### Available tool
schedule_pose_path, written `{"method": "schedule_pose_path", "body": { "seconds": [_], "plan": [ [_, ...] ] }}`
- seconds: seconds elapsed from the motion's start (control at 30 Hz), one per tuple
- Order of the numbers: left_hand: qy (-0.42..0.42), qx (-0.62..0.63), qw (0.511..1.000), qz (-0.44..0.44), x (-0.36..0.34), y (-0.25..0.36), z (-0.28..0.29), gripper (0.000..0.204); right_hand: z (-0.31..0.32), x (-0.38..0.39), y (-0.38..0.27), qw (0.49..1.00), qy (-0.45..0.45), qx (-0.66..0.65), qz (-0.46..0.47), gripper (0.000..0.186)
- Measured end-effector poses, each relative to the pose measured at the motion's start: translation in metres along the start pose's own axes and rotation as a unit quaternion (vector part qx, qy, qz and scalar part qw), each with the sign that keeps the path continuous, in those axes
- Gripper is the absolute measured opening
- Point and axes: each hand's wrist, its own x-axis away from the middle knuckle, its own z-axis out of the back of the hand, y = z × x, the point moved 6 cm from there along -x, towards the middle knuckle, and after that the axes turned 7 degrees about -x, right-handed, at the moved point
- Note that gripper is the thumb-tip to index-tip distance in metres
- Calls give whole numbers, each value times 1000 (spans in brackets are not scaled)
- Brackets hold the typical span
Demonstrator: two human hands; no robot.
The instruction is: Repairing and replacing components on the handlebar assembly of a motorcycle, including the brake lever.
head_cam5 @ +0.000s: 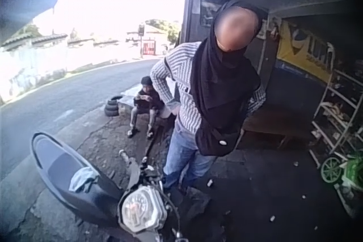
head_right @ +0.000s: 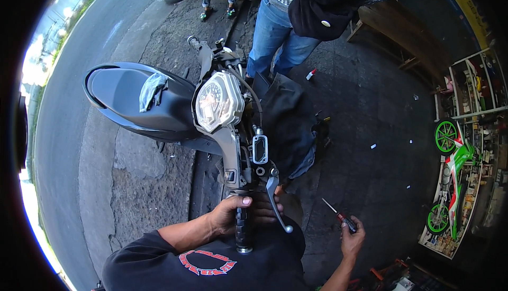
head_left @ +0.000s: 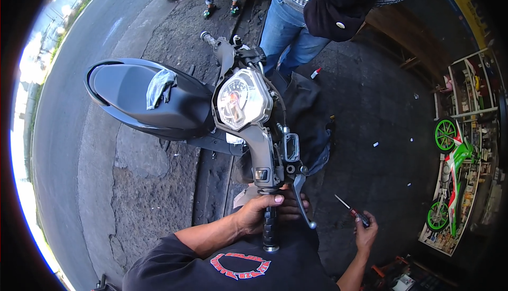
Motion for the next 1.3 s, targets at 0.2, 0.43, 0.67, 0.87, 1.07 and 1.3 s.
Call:
{"method": "schedule_pose_path", "body": {
  "seconds": [0.2,0.43,0.67,0.87,1.07,1.3],
  "plan": [
    [71,-70,995,-2,1,-3,13,54,-6,9,-125,988,-47,-51,135,34],
    [106,-102,989,-13,3,-4,21,33,-18,47,-248,946,-121,16,299,38],
    [101,-107,989,-7,3,-2,16,36,-43,63,-308,887,-214,76,402,38],
    [18,-88,996,-26,0,4,3,59,-54,57,-324,858,-241,123,436,38],
    [27,-105,994,-27,-2,2,7,60,-54,57,-328,838,-246,125,471,38],
    [48,-101,992,-49,-5,-1,10,58,-57,56,-331,827,-260,136,479,38]
  ]
}}
